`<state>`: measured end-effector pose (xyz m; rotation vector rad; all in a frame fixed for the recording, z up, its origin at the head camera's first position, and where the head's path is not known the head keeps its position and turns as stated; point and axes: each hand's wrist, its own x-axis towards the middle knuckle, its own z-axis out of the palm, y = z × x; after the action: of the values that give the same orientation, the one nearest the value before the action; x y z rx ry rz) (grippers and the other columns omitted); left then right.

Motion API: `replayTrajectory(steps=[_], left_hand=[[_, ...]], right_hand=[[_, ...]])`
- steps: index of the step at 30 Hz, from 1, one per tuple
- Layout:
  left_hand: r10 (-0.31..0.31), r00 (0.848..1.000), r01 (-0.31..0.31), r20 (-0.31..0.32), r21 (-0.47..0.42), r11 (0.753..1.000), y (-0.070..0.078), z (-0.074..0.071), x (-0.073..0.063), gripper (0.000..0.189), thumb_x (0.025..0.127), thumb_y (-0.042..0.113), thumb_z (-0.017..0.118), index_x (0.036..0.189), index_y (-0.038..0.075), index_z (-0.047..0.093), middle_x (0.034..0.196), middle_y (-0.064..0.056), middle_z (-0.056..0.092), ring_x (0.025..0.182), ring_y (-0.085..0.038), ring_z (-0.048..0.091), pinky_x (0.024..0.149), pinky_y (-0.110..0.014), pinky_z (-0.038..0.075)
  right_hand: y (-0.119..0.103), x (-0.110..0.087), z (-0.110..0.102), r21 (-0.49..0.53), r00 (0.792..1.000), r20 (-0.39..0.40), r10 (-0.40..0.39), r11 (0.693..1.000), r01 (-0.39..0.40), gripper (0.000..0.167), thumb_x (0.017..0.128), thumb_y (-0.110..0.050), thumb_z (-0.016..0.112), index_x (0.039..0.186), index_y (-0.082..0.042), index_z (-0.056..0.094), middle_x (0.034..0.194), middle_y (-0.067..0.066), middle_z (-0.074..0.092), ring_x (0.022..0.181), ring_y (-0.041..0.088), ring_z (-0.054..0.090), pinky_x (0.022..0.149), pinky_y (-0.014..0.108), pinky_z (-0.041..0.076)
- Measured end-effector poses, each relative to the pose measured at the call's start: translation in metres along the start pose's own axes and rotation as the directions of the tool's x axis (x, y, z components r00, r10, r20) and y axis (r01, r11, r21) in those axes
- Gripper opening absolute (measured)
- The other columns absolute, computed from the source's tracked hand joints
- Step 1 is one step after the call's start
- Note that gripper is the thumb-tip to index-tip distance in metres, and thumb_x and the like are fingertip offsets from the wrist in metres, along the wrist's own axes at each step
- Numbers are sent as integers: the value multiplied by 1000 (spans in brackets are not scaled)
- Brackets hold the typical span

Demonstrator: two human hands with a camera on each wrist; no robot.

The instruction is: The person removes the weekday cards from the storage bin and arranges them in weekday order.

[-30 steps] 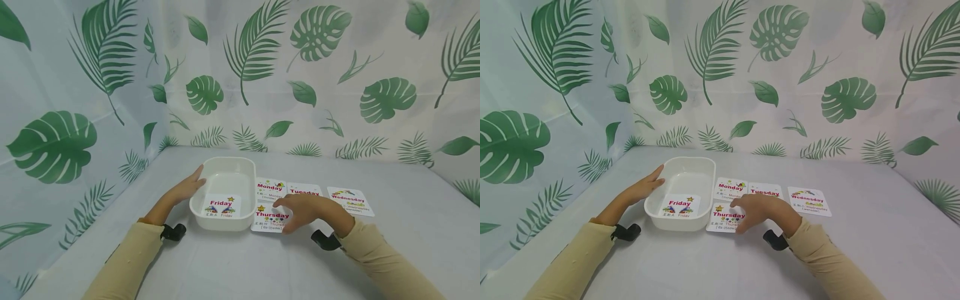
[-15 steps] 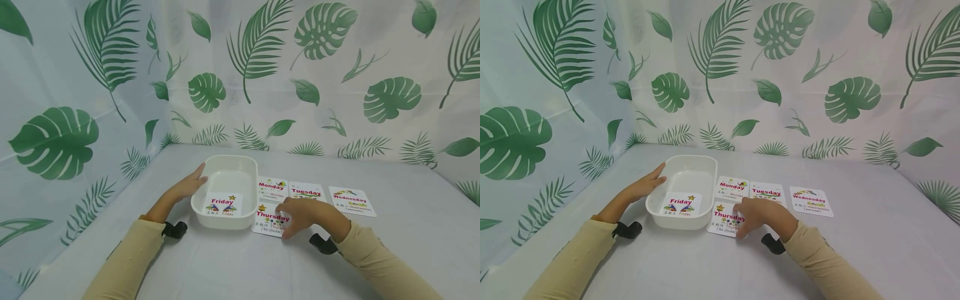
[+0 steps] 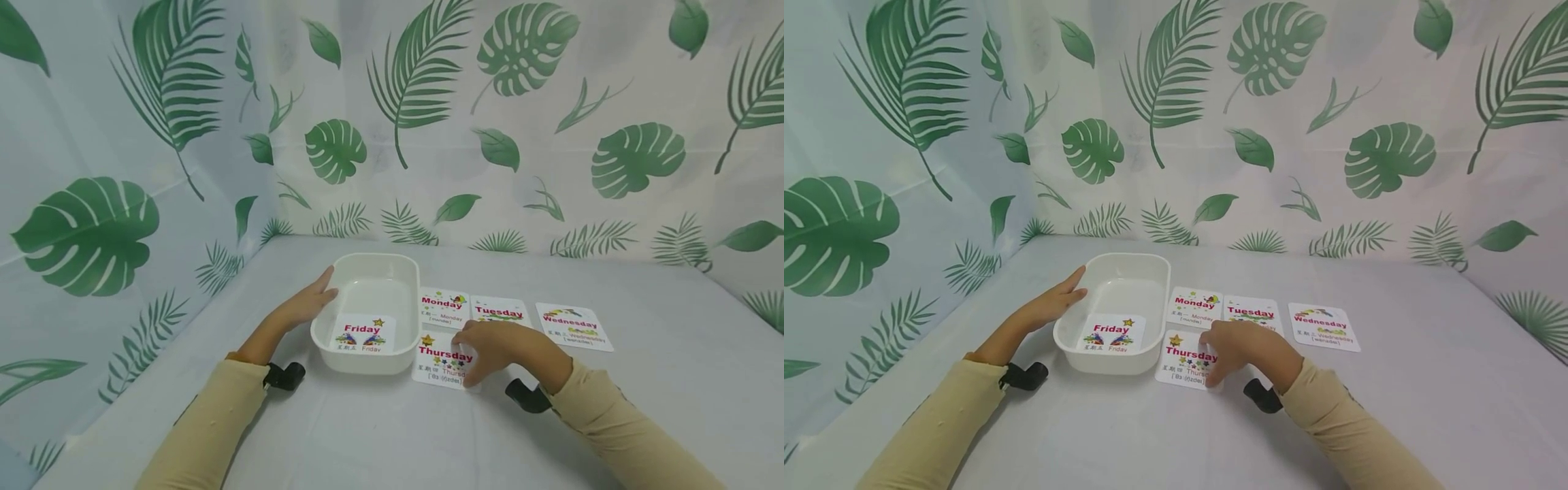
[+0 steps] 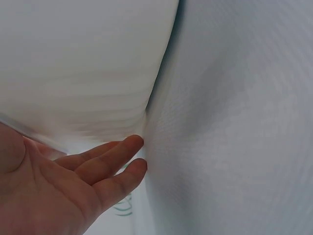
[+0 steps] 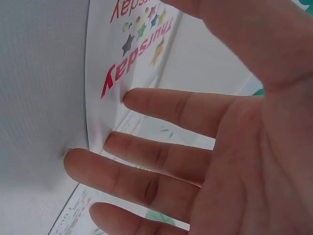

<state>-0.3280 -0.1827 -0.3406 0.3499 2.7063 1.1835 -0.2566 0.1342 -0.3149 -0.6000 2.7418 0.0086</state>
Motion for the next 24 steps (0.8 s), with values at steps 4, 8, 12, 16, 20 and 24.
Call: replayTrajectory(steps=[4, 8, 12, 16, 20, 24], left_hand=[[16, 1000, -16, 4, -17, 1000, -1, -2, 1, 61, 100, 24, 28, 146, 5, -8, 153, -13, -8, 141, -31, -4, 114, -48, 1], [35, 999, -35, 20, -27, 999, -2, -3, 2, 61, 100, 22, 28, 145, 4, -9, 153, -14, -9, 141, -31, -5, 114, -47, 1], [31, 999, -30, 20, -28, 999, -2, -2, 3, 61, 100, 22, 28, 146, 4, -8, 153, -14, -8, 141, -31, -5, 114, -46, 1], [25, 1000, -24, 13, -31, 999, -2, -1, 3, 61, 100, 23, 28, 146, 5, -8, 153, -13, -8, 141, -31, -4, 114, -47, 1], [15, 1000, -15, 4, -33, 999, -2, -1, 1, 61, 100, 23, 29, 146, 7, -8, 154, -12, -8, 141, -30, -4, 114, -47, 2], [17, 1000, -17, 0, -36, 999, -2, 0, 2, 62, 100, 24, 29, 146, 7, -7, 154, -11, -7, 142, -29, -4, 115, -46, 2]], right_hand=[[2, 1, -2, 21, 1000, 2, 13, 1000, -13, 64, 68, -34, 78, 124, -12, 56, 122, 6, 55, 105, 21, 51, 94, 46, 42], [9, 1, -4, 71, 1000, -12, 24, 997, -23, 68, 71, -35, 76, 129, -10, 51, 128, 9, 53, 115, 27, 49, 98, 49, 39], [17, 2, -15, 100, 996, -89, -19, 995, 28, 71, 76, -38, 71, 135, -8, 44, 134, 15, 48, 124, 35, 43, 100, 54, 37], [9, 13, -37, 106, 982, -180, -57, 991, 77, 71, 81, -39, 66, 139, -8, 38, 138, 17, 43, 128, 37, 38, 101, 55, 36], [-19, 34, -60, 81, 968, -227, -106, 989, 128, 71, 84, -41, 62, 141, -10, 35, 142, 14, 39, 131, 33, 37, 103, 52, 35], [-50, 60, -64, 34, 982, -126, -141, 989, 146, 75, 84, -47, 59, 144, -11, 29, 146, 13, 33, 135, 30, 31, 109, 48, 29]])
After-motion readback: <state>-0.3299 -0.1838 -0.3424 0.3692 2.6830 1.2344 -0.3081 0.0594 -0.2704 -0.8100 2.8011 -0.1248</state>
